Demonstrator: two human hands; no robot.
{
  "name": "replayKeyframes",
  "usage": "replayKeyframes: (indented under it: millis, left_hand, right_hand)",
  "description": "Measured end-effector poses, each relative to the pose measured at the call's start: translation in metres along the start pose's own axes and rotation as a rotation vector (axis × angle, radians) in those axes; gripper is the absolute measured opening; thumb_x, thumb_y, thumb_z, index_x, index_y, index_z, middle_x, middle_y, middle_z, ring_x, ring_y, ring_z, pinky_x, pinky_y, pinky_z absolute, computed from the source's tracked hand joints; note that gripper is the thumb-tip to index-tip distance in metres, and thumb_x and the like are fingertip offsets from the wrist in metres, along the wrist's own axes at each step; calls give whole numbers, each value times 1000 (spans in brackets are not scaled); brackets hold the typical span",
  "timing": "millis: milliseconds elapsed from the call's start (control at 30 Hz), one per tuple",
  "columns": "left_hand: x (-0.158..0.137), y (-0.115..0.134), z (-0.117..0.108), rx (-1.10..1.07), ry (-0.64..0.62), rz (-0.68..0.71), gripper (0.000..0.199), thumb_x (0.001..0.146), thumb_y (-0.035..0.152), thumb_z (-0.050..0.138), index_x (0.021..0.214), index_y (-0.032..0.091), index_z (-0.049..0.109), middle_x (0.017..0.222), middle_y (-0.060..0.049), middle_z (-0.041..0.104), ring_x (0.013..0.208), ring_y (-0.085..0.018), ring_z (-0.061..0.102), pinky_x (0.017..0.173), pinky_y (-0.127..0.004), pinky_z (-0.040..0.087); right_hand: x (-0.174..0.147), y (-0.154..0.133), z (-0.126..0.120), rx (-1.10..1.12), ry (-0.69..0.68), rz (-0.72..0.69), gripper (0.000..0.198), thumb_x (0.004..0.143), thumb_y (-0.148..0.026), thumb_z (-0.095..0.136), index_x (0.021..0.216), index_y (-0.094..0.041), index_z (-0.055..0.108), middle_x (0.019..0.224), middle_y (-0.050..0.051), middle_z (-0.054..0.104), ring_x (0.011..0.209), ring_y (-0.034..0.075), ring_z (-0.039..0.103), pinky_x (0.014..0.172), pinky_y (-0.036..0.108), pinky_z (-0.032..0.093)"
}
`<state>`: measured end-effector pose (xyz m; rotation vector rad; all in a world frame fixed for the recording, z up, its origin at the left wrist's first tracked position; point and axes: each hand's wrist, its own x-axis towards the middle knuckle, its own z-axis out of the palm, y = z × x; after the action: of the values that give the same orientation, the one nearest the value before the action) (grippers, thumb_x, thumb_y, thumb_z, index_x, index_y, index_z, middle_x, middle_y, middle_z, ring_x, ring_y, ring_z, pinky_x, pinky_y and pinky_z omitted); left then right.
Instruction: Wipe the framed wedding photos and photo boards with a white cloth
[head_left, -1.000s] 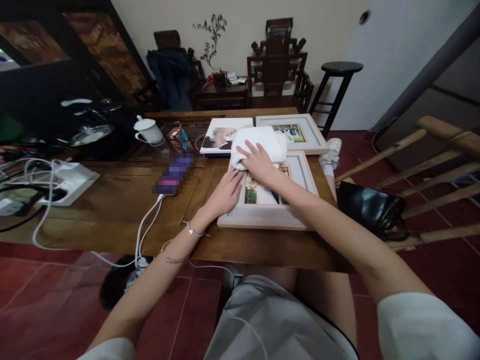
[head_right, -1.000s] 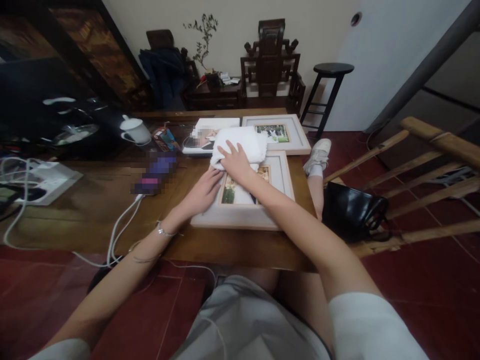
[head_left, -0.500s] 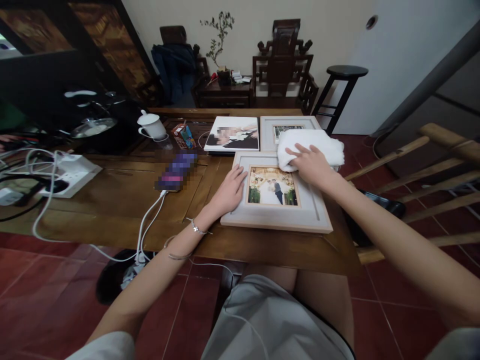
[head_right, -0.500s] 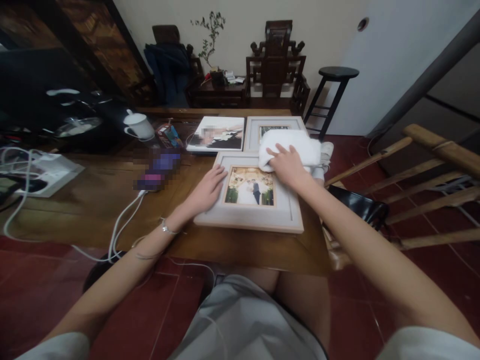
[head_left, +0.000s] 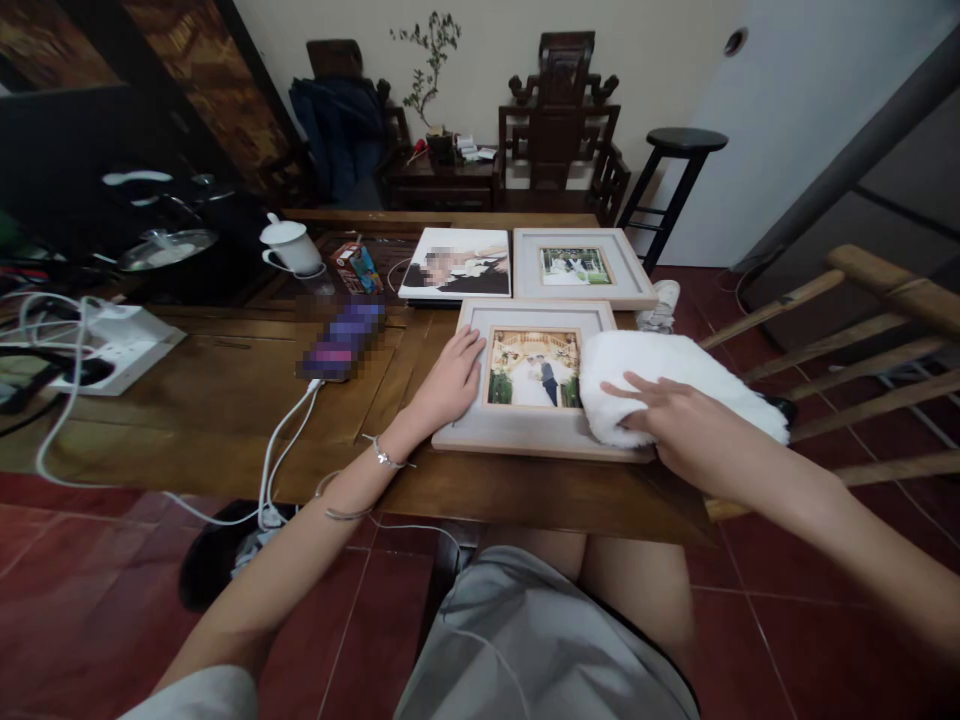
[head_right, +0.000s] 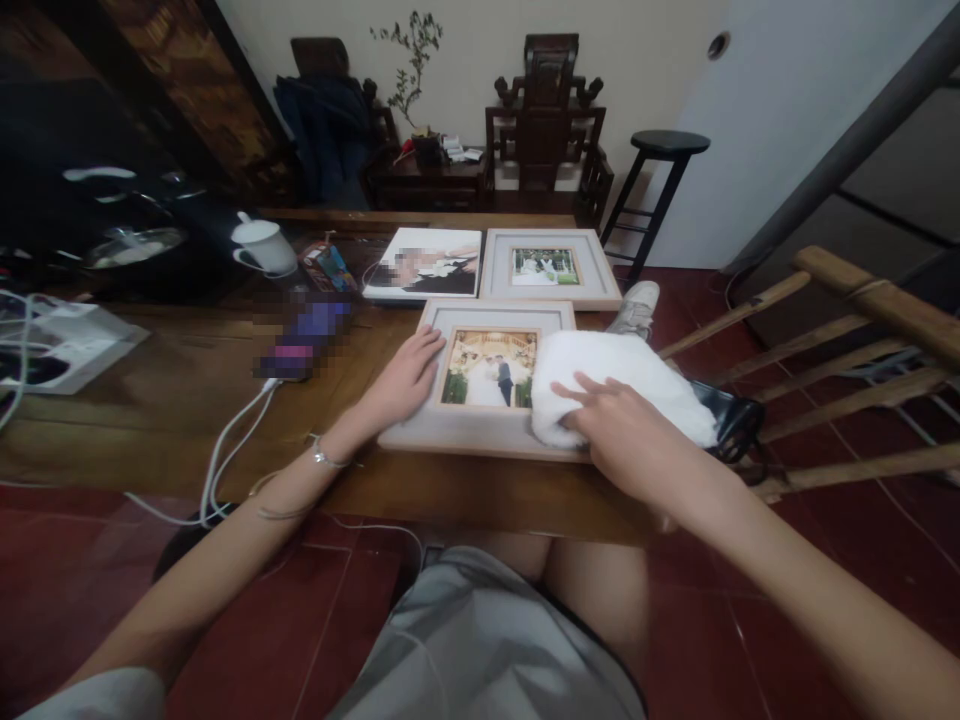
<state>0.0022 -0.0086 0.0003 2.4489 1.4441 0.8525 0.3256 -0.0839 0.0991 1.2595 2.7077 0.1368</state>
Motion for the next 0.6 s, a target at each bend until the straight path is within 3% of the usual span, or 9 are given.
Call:
replayKeyframes:
  millis: [133,400,500,600]
  left_hand:
    - [1,2,-1,9,-13,-1,49,97,24,37,139,7,54,150,-21,50,148,-33,35,122,-58,28]
    - [0,6,-5,13,-30,-17,49,98,27,37,139,7,55,150,-20,51,149,-33,35,123,-56,28]
    - [0,4,-4,-3,-19,-19,48,99,28,38,139,10,55,150,-18,51,149,-32,35,123,-56,28]
    - [-1,2,-2,1,0,-12,47,99,28,39,139,10,56,150,-18,51,148,-32,36,123,-56,28]
  right_hand:
    - [-1,3,-4,96,-9,25,60,63,5,47,103,-26,80,150,2,54,137,30,52,105,43,50]
    - [55,31,-3,21,10,195,56,73,0,46,113,-23,78,146,11,58,113,30,69,95,43,53]
    - [69,39,3,7,75,211,55,76,1,44,116,-17,76,153,13,50,122,32,64,99,44,51]
    - [69,39,10,15,139,190,57,74,5,43,119,-13,74,154,12,49,140,33,47,108,47,47]
